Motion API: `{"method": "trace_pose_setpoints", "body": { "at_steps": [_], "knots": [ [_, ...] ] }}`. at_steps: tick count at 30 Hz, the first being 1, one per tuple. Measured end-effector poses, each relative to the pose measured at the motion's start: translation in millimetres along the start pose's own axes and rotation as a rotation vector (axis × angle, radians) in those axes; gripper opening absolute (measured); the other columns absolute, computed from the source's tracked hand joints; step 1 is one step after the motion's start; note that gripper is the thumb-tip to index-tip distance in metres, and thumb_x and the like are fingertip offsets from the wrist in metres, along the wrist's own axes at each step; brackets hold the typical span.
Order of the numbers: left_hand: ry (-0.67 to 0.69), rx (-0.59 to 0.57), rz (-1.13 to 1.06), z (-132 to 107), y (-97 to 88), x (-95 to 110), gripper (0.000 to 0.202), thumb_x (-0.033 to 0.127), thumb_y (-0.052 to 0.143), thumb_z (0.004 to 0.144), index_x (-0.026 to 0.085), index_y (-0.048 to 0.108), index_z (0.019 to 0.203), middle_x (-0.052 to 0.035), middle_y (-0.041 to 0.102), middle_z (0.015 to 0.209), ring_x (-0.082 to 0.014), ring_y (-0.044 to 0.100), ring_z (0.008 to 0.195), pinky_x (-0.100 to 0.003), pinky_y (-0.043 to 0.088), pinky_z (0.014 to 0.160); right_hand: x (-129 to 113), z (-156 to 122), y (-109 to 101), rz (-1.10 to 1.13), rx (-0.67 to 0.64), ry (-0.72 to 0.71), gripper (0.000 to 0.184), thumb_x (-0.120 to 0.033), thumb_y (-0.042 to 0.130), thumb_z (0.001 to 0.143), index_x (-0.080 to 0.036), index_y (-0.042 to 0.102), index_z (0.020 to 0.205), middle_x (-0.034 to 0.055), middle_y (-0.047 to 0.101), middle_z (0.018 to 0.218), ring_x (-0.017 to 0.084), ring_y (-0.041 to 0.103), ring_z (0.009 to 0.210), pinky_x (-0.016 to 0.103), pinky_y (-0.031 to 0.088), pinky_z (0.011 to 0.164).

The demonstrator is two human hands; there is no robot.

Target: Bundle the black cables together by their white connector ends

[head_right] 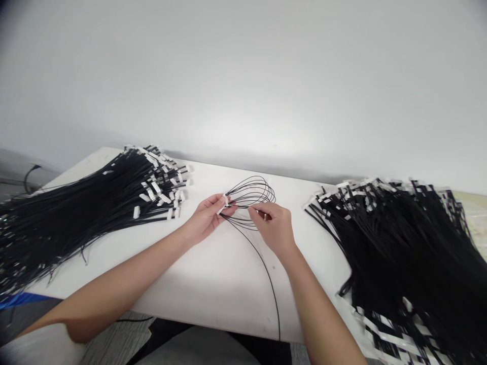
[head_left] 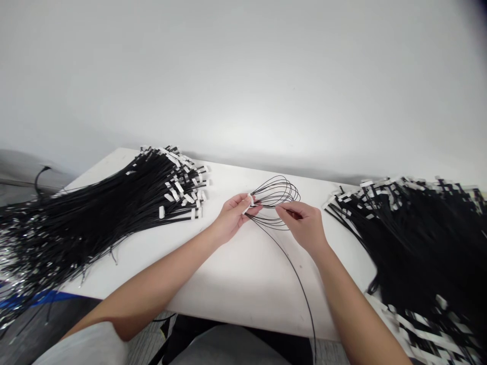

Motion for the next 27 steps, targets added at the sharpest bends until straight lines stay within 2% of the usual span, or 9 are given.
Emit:
{"method": "trace_pose_setpoints", "body": {
  "at_steps": [5,8,10,17,22,27],
  "knots": [
    [-0.040,-0.014,0.041,-2,2.7,-3,0.024,0.030,0.065,0.071,0.014,0.059,0.088,-0.0073,0.062,0.099,-0.0173,0.063,0.085,-0.035,0.042,0.092,-19,-1,-3,-0.170,0.038,-0.236,0.017,-0.027,0.051,0.080,-0.021,0.066,0.079,0.0018,0.055,0.063,0.011,0.045,0.055,0.024,0.036,0.051],
    [-0.066,-0.027,0.037,-2,3.9,-6,0.025,0.030,0.065,0.071,0.014,0.059,0.088,-0.0068,0.062,0.098,-0.0175,0.063,0.085,-0.035,0.042,0.092,-27,-4,3,-0.243,-0.024,-0.351,0.017,-0.025,0.049,0.082,-0.021,0.065,0.083,0.0022,0.057,0.068,0.010,0.046,0.058,0.023,0.037,0.053],
    [-0.077,-0.034,0.039,-2,4.3,-6,0.025,0.031,0.065,0.071,0.014,0.059,0.088,-0.0067,0.062,0.097,-0.0178,0.063,0.085,-0.035,0.042,0.091,-28,-6,7,-0.296,-0.061,-0.375,0.018,-0.025,0.047,0.082,-0.022,0.065,0.084,0.0024,0.058,0.071,0.010,0.046,0.058,0.022,0.037,0.054],
    [-0.091,-0.072,0.046,-4,9.5,-8,0.026,0.031,0.066,0.069,0.013,0.059,0.087,-0.0074,0.062,0.096,-0.0178,0.063,0.085,-0.036,0.041,0.092,-22,-10,16,-0.409,-0.030,-0.348,0.018,-0.029,0.049,0.083,-0.024,0.066,0.082,0.0019,0.060,0.073,0.010,0.050,0.061,0.022,0.034,0.053],
    [-0.092,-0.096,0.065,-7,12.5,-11,0.026,0.033,0.065,0.069,0.014,0.058,0.086,-0.0076,0.062,0.098,-0.0182,0.063,0.086,-0.036,0.041,0.091,-18,-7,21,-0.230,-0.056,-0.230,0.018,-0.030,0.049,0.082,-0.022,0.064,0.078,0.0028,0.059,0.071,0.012,0.049,0.057,0.025,0.038,0.053],
    [-0.098,-0.092,0.137,-8,9.9,-15,0.026,0.035,0.064,0.070,0.017,0.057,0.088,-0.0075,0.061,0.103,-0.0178,0.063,0.085,-0.036,0.039,0.089,-18,-4,22,-0.080,-0.134,-0.114,0.014,-0.024,0.052,0.079,-0.021,0.061,0.068,0.0012,0.057,0.065,0.013,0.048,0.059,0.026,0.040,0.056]
  ]
}}
Point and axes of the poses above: each hand's wrist, its own z-axis towards the middle knuckle, its own y-axis out of the palm, x = y × z, the point moved 10 cm from there along z, towards the middle knuckle
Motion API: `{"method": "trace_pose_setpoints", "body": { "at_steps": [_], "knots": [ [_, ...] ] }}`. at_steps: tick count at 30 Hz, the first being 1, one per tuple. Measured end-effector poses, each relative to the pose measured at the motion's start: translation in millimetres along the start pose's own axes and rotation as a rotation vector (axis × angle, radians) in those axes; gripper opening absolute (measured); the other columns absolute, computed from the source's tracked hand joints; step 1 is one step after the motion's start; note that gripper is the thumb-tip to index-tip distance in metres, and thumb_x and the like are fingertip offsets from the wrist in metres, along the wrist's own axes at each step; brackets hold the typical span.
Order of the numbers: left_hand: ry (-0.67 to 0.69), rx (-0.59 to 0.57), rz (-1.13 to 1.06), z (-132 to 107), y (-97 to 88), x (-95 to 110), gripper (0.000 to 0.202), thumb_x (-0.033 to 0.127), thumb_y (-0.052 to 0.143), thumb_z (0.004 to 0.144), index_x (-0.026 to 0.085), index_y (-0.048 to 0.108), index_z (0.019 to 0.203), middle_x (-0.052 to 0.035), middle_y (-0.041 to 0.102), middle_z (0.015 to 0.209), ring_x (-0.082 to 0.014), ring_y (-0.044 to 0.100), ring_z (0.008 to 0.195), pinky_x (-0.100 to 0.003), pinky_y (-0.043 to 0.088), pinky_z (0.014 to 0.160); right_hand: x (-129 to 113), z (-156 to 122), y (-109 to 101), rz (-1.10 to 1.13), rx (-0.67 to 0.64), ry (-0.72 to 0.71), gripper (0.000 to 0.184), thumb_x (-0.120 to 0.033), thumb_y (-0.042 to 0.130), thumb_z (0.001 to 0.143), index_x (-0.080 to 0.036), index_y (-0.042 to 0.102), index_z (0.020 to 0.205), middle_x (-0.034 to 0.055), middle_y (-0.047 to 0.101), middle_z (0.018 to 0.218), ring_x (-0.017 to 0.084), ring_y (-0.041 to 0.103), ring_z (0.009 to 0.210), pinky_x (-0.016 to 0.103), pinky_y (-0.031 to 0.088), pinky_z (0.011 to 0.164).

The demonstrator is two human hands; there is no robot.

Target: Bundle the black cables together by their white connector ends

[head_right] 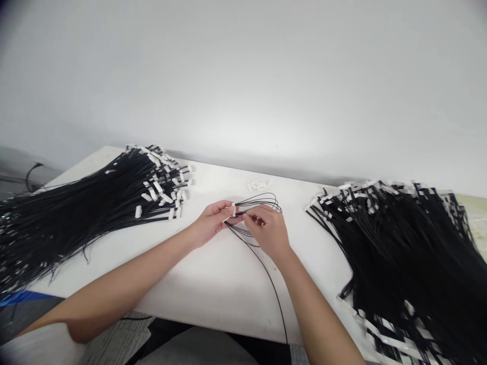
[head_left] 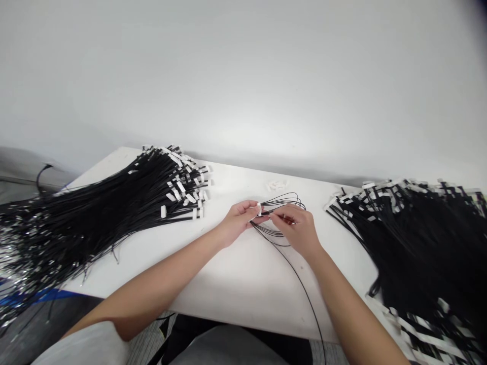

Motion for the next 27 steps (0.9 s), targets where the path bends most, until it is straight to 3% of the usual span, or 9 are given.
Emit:
{"method": "trace_pose_setpoints", "body": {
  "at_steps": [6,12,17,20,24,27],
  "knots": [
    [-0.009,0.004,0.041,-2,0.9,-1,0.025,0.036,0.063,0.071,0.018,0.056,0.087,-0.0056,0.061,0.100,-0.0185,0.062,0.087,-0.033,0.038,0.088,7,1,3,0.064,-0.028,0.081,0.012,-0.022,0.053,0.076,-0.020,0.060,0.067,0.0012,0.059,0.067,0.014,0.051,0.063,0.026,0.040,0.057],
    [-0.007,0.013,0.049,-2,-0.5,-1,0.025,0.036,0.063,0.070,0.018,0.056,0.086,-0.0044,0.062,0.094,-0.0198,0.062,0.087,-0.034,0.038,0.087,7,0,7,0.034,-0.019,0.039,0.014,-0.020,0.053,0.075,-0.019,0.059,0.063,-0.0009,0.057,0.061,0.012,0.048,0.059,0.024,0.038,0.056],
    [-0.015,0.018,0.010,-1,0.0,0,0.025,0.034,0.065,0.070,0.017,0.058,0.086,-0.0047,0.062,0.098,-0.0172,0.063,0.083,-0.035,0.039,0.088,10,-2,6,-0.031,0.016,-0.008,0.012,-0.024,0.053,0.078,-0.020,0.061,0.071,-0.0004,0.058,0.067,0.011,0.049,0.059,0.024,0.040,0.055],
    [0.015,0.046,-0.077,2,-3.6,5,0.024,0.031,0.066,0.070,0.014,0.059,0.086,-0.0056,0.062,0.096,-0.0168,0.063,0.082,-0.035,0.040,0.089,6,-2,1,-0.077,0.073,-0.075,0.012,-0.027,0.052,0.080,-0.021,0.063,0.083,0.0017,0.059,0.076,0.012,0.052,0.065,0.025,0.044,0.058],
    [0.082,0.171,-0.228,7,-22.3,16,0.020,0.025,0.067,0.069,0.013,0.058,0.081,-0.0050,0.063,0.086,-0.0166,0.063,0.084,-0.031,0.044,0.087,-6,-4,-15,-0.183,0.228,-0.171,0.022,-0.026,0.051,0.082,-0.022,0.060,0.101,0.0057,0.057,0.096,0.016,0.053,0.088,0.030,0.046,0.076],
    [0.127,0.255,-0.345,10,-36.3,22,0.016,0.021,0.066,0.069,0.013,0.057,0.080,-0.0048,0.063,0.087,-0.0159,0.063,0.086,-0.029,0.046,0.086,-7,-6,-25,-0.249,0.300,-0.186,0.019,-0.022,0.049,0.082,-0.021,0.060,0.098,0.0070,0.054,0.101,0.017,0.051,0.094,0.031,0.045,0.078]
  ]
}}
Point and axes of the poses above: each hand's wrist, its own z-axis towards the middle knuckle, its own y-axis out of the palm, x = y × z, the point moved 10 cm from there along z, towards the middle knuckle
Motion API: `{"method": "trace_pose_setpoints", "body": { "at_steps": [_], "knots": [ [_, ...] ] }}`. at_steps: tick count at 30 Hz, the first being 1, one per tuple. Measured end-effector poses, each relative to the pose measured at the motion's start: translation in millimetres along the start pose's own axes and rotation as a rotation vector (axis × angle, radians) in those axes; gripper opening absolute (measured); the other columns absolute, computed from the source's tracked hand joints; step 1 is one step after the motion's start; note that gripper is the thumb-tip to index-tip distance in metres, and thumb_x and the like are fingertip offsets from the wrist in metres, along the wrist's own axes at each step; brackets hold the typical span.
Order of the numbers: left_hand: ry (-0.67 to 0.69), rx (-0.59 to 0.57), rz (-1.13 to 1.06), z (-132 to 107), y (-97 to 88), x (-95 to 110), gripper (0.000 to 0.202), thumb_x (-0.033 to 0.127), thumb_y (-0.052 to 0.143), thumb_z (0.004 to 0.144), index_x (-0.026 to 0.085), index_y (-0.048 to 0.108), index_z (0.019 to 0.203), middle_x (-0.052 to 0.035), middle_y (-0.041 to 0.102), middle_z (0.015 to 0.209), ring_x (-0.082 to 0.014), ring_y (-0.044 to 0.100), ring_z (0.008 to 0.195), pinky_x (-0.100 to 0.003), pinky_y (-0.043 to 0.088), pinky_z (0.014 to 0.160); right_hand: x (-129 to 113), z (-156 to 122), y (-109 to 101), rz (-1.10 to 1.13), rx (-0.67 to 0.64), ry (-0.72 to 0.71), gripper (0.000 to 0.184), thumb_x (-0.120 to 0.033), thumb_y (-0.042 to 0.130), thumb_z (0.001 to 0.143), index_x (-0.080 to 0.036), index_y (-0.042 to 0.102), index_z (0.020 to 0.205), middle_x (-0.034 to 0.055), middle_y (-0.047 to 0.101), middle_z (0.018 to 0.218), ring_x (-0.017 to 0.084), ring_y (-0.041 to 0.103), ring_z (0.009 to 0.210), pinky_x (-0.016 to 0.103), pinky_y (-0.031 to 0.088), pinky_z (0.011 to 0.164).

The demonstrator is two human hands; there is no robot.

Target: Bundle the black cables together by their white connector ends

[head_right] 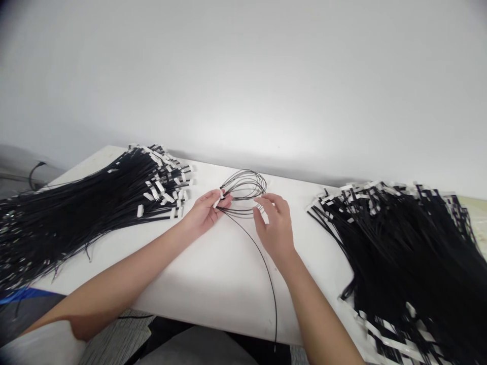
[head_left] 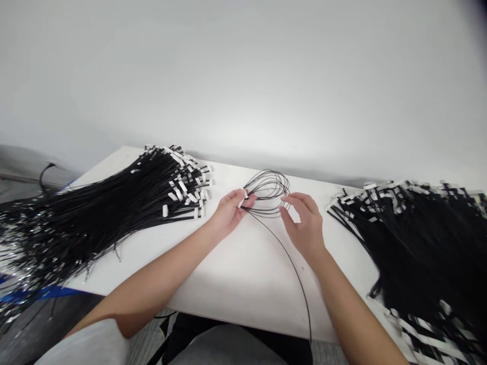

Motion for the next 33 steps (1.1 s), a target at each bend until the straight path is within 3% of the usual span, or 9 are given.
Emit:
{"method": "trace_pose_setpoints", "body": {
  "at_steps": [4,7,12,17,20,23,26,29,33],
  "knots": [
    [0.019,0.065,-0.070,4,-7.9,5,0.015,0.019,0.064,0.072,0.012,0.058,0.083,-0.0067,0.063,0.090,-0.0152,0.062,0.087,-0.028,0.048,0.084,6,-5,24,-0.072,-0.289,-0.021,0.019,-0.013,0.045,0.081,-0.021,0.056,0.095,0.0042,0.057,0.096,0.015,0.055,0.083,0.025,0.046,0.061],
    [0.021,0.078,-0.093,4,-9.5,6,0.016,0.020,0.064,0.072,0.013,0.058,0.085,-0.0068,0.064,0.093,-0.0151,0.062,0.087,-0.028,0.049,0.084,0,-16,46,-0.154,-0.517,-0.152,0.032,-0.011,0.052,0.077,-0.023,0.051,0.107,0.0033,0.058,0.100,0.016,0.056,0.085,0.027,0.046,0.064],
    [0.018,0.086,-0.094,3,-9.6,6,0.017,0.021,0.064,0.072,0.013,0.058,0.085,-0.0065,0.064,0.092,-0.0141,0.063,0.085,-0.028,0.049,0.083,-21,-23,54,-0.153,-0.521,-0.363,0.038,-0.027,0.058,0.079,-0.022,0.047,0.115,0.0064,0.060,0.100,0.017,0.057,0.086,0.031,0.045,0.074],
    [0.017,0.008,-0.015,0,-1.6,2,0.017,0.023,0.064,0.072,0.013,0.058,0.084,-0.0063,0.063,0.089,-0.0148,0.062,0.087,-0.027,0.048,0.084,-39,-27,51,0.032,-0.411,-0.407,0.022,-0.022,0.045,0.087,-0.022,0.056,0.106,0.0054,0.062,0.092,0.014,0.058,0.082,0.027,0.046,0.071],
    [0.037,-0.061,0.057,-2,5.2,0,0.018,0.024,0.066,0.070,0.013,0.057,0.082,-0.0043,0.062,0.088,-0.0160,0.063,0.086,-0.027,0.047,0.085,-31,-20,44,0.276,-0.333,-0.215,0.020,-0.021,0.045,0.086,-0.022,0.060,0.099,0.0047,0.062,0.089,0.012,0.058,0.076,0.024,0.047,0.064],
    [0.044,-0.092,0.116,-4,8.5,-1,0.020,0.026,0.065,0.070,0.013,0.058,0.083,-0.0049,0.062,0.087,-0.0174,0.063,0.086,-0.029,0.046,0.087,9,-8,28,0.528,-0.130,0.185,0.017,-0.029,0.050,0.083,-0.020,0.062,0.091,0.0031,0.061,0.080,0.010,0.055,0.058,0.023,0.047,0.053],
    [0.051,-0.090,0.142,-4,8.7,-1,0.020,0.026,0.065,0.071,0.013,0.057,0.083,-0.0051,0.063,0.087,-0.0180,0.063,0.086,-0.031,0.046,0.088,56,-8,3,0.784,0.201,0.533,0.021,-0.037,0.056,0.078,-0.017,0.060,0.078,0.0013,0.058,0.081,0.005,0.051,0.048,0.022,0.044,0.046],
    [0.054,-0.084,0.149,-3,8.1,-1,0.020,0.027,0.065,0.071,0.013,0.057,0.083,-0.0048,0.063,0.087,-0.0182,0.063,0.086,-0.032,0.045,0.089,89,-9,-16,1.007,0.425,0.695,0.023,-0.040,0.061,0.073,-0.018,0.059,0.080,-0.0042,0.051,0.072,0.003,0.048,0.047,0.021,0.044,0.046],
    [0.053,-0.084,0.151,-3,7.8,-1,0.021,0.027,0.065,0.070,0.013,0.057,0.084,-0.0052,0.063,0.086,-0.0183,0.063,0.088,-0.033,0.045,0.089,118,-8,-32,1.219,0.609,0.767,0.028,-0.043,0.063,0.072,-0.022,0.057,0.089,-0.0065,0.048,0.072,0.003,0.052,0.057,0.020,0.049,0.057]
  ]
}}
Point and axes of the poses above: each hand's wrist, its own z-axis towards the middle knuckle, its own y-axis out of the palm, x = y × z, the point moved 10 cm from there along z, towards the middle knuckle
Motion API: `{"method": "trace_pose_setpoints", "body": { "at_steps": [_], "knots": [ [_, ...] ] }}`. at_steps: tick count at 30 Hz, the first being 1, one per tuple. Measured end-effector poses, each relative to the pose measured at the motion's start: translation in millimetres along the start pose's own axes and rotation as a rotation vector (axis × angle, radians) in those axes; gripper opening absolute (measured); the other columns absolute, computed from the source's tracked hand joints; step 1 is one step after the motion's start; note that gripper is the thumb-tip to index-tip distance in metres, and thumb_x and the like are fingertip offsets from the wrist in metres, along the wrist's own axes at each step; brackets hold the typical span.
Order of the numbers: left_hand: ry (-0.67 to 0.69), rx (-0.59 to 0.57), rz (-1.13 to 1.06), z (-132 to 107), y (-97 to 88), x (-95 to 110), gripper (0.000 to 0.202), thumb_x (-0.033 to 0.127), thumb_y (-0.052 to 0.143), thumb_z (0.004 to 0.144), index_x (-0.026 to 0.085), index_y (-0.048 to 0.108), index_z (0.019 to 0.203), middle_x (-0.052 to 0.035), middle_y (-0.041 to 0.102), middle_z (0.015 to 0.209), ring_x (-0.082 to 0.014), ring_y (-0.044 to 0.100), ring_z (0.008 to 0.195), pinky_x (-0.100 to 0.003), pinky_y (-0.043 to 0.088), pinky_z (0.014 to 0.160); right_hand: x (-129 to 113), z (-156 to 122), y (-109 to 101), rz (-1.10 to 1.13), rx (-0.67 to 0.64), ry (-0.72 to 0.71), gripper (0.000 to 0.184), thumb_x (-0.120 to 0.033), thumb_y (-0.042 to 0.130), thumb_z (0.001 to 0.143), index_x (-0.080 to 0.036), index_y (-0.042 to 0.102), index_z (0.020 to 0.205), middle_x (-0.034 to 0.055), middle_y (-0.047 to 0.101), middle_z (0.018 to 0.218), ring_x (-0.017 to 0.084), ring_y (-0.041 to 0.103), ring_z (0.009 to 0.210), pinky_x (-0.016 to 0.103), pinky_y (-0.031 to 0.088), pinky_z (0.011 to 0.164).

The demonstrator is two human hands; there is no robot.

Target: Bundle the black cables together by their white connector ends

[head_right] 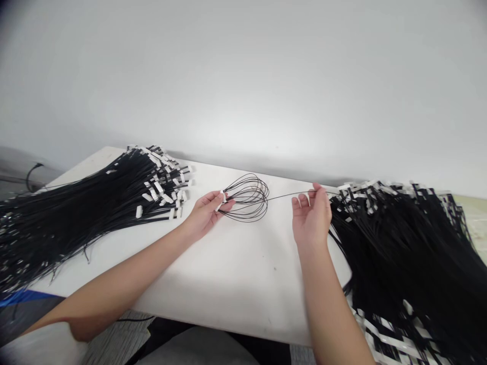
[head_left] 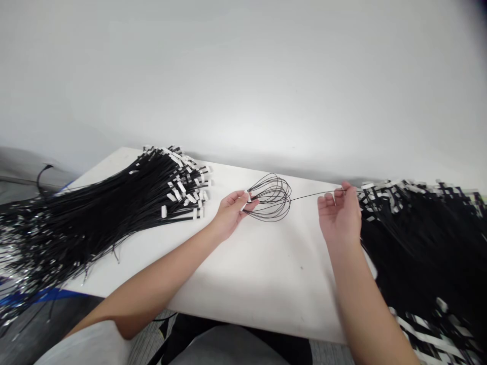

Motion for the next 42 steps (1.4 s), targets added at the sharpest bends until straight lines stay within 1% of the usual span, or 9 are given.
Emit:
{"method": "trace_pose_setpoints", "body": {
  "at_steps": [2,5,9,12,16,20,27,34,42],
  "knots": [
    [0.001,0.000,-0.004,-1,0.3,0,0.022,0.027,0.066,0.070,0.013,0.057,0.084,-0.0054,0.063,0.087,-0.0182,0.063,0.088,-0.032,0.045,0.089,-3,5,-3,0.077,0.003,0.010,0.029,-0.044,0.062,0.072,-0.023,0.057,0.090,-0.0062,0.049,0.073,0.003,0.053,0.063,0.019,0.050,0.063],
    [0.003,0.008,-0.011,-2,1.0,2,0.021,0.026,0.067,0.069,0.013,0.057,0.083,-0.0053,0.063,0.089,-0.0181,0.063,0.087,-0.031,0.046,0.088,1,2,6,0.033,-0.078,0.071,0.030,-0.039,0.066,0.070,-0.024,0.057,0.094,-0.0075,0.046,0.066,0.001,0.045,0.050,0.013,0.042,0.046],
    [0.008,0.020,-0.012,-3,2.0,3,0.022,0.025,0.068,0.068,0.013,0.057,0.082,-0.0052,0.063,0.089,-0.0177,0.063,0.085,-0.033,0.046,0.088,17,-22,28,-0.364,-0.274,0.091,0.027,-0.033,0.068,0.067,-0.020,0.061,0.089,-0.0058,0.048,0.059,0.002,0.034,0.039,0.016,0.025,0.034],
    [0.023,0.000,0.007,-3,4.1,4,0.023,0.027,0.068,0.068,0.014,0.057,0.084,-0.0054,0.063,0.090,-0.0173,0.063,0.085,-0.034,0.044,0.090,34,-48,48,-0.705,-0.474,0.032,0.017,-0.030,0.068,0.067,-0.016,0.064,0.076,-0.0009,0.054,0.060,0.005,0.040,0.046,0.018,0.028,0.038],
    [0.047,-0.032,0.053,-6,7.3,4,0.025,0.030,0.067,0.068,0.015,0.057,0.086,-0.0054,0.064,0.090,-0.0175,0.064,0.083,-0.038,0.042,0.091,40,-77,68,-0.986,-0.629,-0.198,0.010,-0.026,0.061,0.072,-0.017,0.063,0.068,-0.0009,0.055,0.059,0.007,0.041,0.051,0.021,0.034,0.047],
    [0.058,-0.047,0.104,-9,10.0,5,0.027,0.031,0.067,0.068,0.016,0.056,0.086,-0.0055,0.065,0.091,-0.0167,0.064,0.081,-0.040,0.042,0.089,31,-86,77,-1.052,-0.642,-0.389,0.010,-0.023,0.058,0.073,-0.018,0.062,0.065,-0.0021,0.051,0.056,0.008,0.040,0.051,0.021,0.036,0.048],
    [0.081,-0.095,0.166,-11,15.9,7,0.025,0.032,0.065,0.069,0.015,0.058,0.086,-0.0058,0.065,0.089,-0.0175,0.063,0.082,-0.036,0.044,0.086,28,-88,80,-1.086,-0.653,-0.446,0.010,-0.022,0.056,0.074,-0.019,0.062,0.066,-0.0021,0.051,0.056,0.009,0.041,0.051,0.022,0.037,0.049],
    [0.099,-0.109,0.175,-12,17.8,8,0.024,0.031,0.065,0.069,0.015,0.058,0.086,-0.0067,0.066,0.087,-0.0177,0.064,0.081,-0.033,0.046,0.084,32,-85,77,-1.078,-0.655,-0.371,0.011,-0.024,0.056,0.073,-0.019,0.062,0.065,-0.0015,0.053,0.057,0.009,0.042,0.051,0.022,0.037,0.048],
    [0.122,-0.158,0.186,-16,26.9,11,0.022,0.029,0.066,0.068,0.014,0.059,0.083,-0.0054,0.066,0.082,-0.0169,0.063,0.081,-0.036,0.045,0.087,46,-77,70,-0.975,-0.678,-0.167,0.015,-0.031,0.055,0.077,-0.018,0.062,0.074,0.0006,0.057,0.065,0.010,0.046,0.054,0.021,0.038,0.048]
  ]
}}
Point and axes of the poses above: each hand's wrist, its own z-axis towards the middle knuckle, its own y-axis out of the palm, x = y × z, the point moved 10 cm from there along z, towards the middle knuckle
